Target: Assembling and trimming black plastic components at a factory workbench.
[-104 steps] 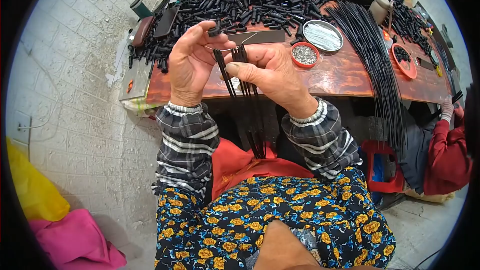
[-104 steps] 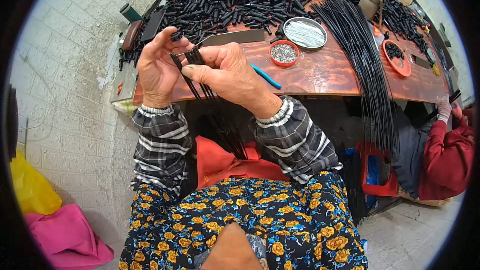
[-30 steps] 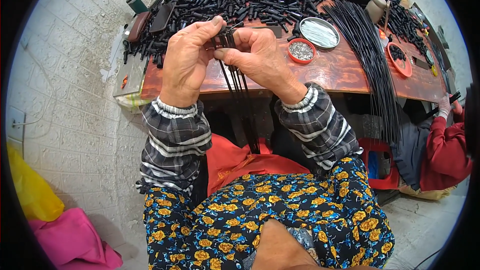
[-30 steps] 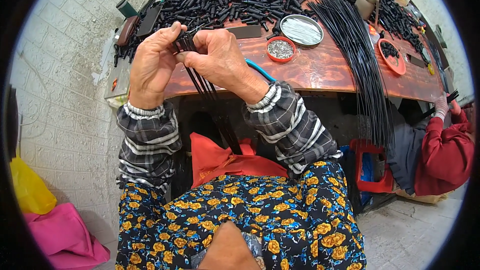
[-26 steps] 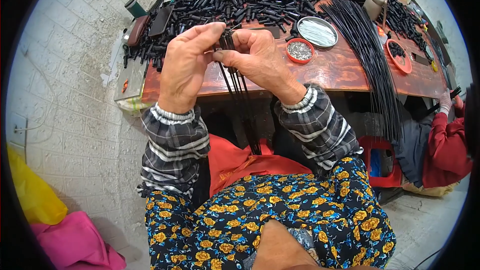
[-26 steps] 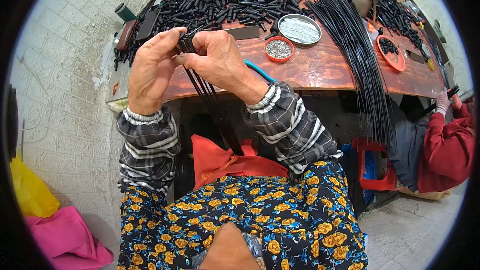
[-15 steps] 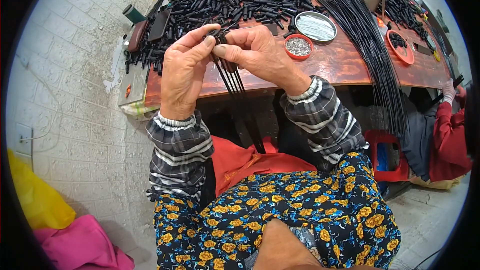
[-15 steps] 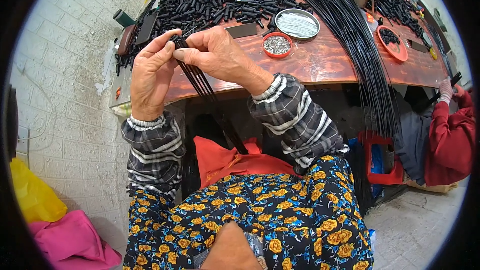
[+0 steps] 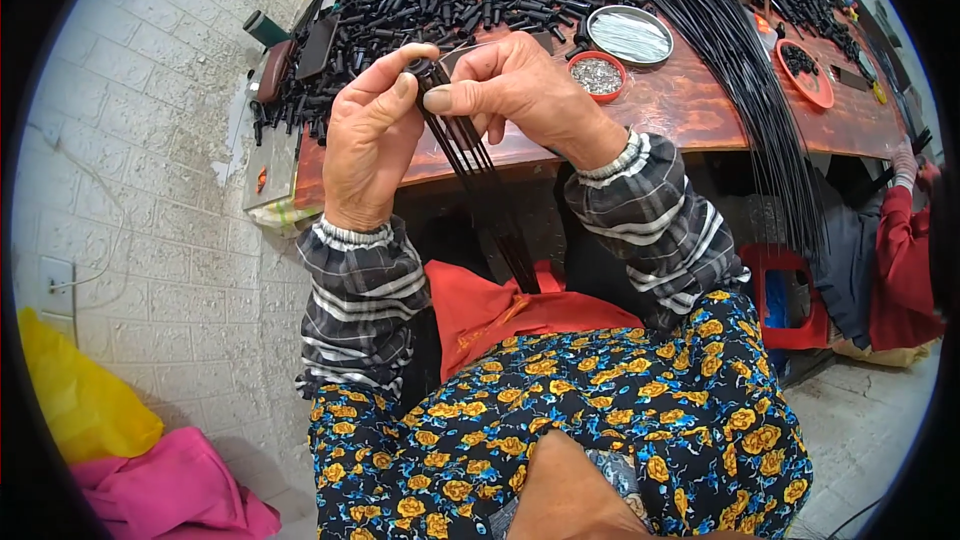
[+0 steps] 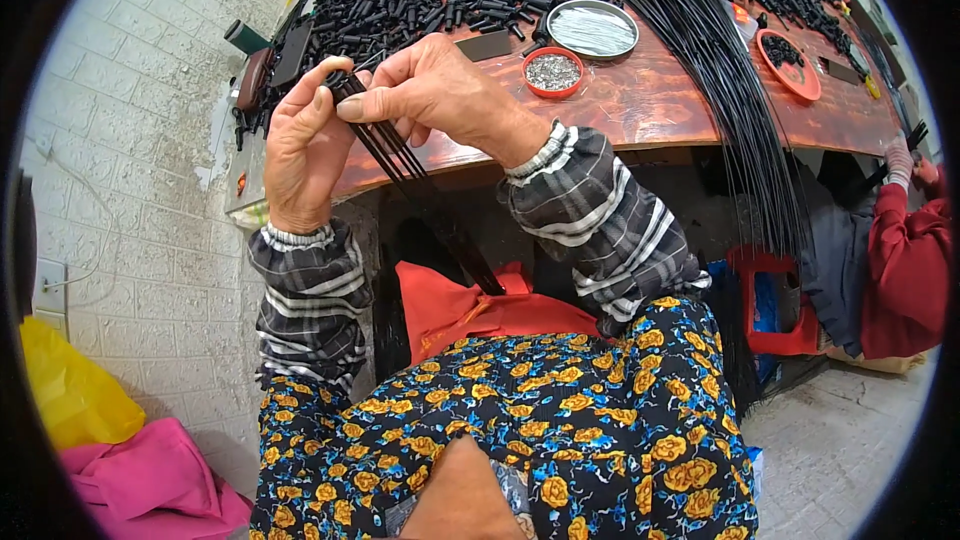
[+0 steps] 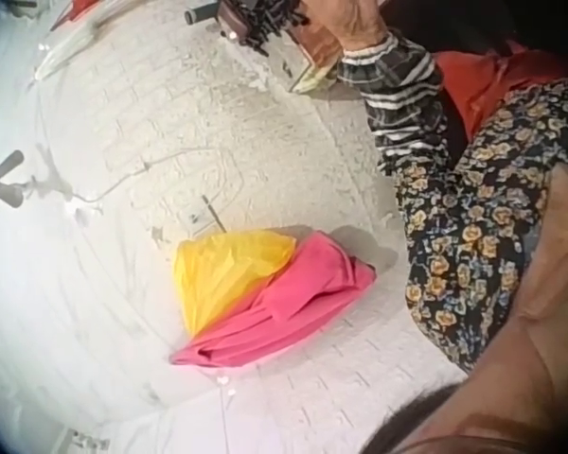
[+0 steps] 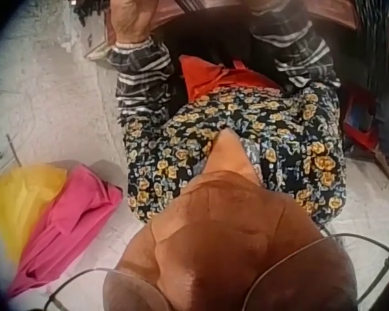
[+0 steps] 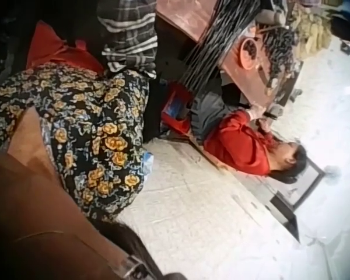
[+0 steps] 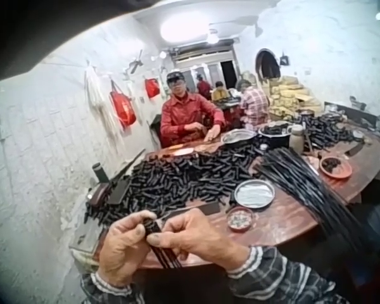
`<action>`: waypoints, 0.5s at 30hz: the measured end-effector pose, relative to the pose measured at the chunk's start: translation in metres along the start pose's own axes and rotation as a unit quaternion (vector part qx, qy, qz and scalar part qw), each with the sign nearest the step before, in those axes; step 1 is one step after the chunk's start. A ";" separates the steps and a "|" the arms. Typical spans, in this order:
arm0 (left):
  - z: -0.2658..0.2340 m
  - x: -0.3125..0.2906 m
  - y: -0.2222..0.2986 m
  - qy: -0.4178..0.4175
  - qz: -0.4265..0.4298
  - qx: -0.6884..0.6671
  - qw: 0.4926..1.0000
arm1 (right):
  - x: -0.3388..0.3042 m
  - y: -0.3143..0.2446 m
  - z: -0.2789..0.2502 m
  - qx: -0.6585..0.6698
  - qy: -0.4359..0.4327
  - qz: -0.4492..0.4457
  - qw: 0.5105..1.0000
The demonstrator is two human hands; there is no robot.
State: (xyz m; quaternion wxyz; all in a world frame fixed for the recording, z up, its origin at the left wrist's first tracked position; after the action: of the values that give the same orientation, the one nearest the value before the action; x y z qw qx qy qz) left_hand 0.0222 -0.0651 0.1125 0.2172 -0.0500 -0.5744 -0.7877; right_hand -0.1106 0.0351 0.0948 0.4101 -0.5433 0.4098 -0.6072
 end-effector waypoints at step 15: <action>0.002 -0.015 0.010 -0.124 0.041 0.032 0.991 | -0.008 -0.025 0.013 -0.032 -0.075 0.025 0.996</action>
State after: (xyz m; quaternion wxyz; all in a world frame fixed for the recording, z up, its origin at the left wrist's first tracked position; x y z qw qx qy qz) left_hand 0.0397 -0.0613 0.1171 0.1783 -0.1638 -0.6196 -0.7467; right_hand -0.0983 0.0498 0.1168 0.4368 -0.5901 0.4105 -0.5409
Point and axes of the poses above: each hand's wrist, its own x-axis towards the middle knuckle, its own z-axis out of the palm, y = z × x, the point moved 2 cm from there along x, towards the middle knuckle, and after that the axes turned 8 degrees about -y, right-handed, at the moved point
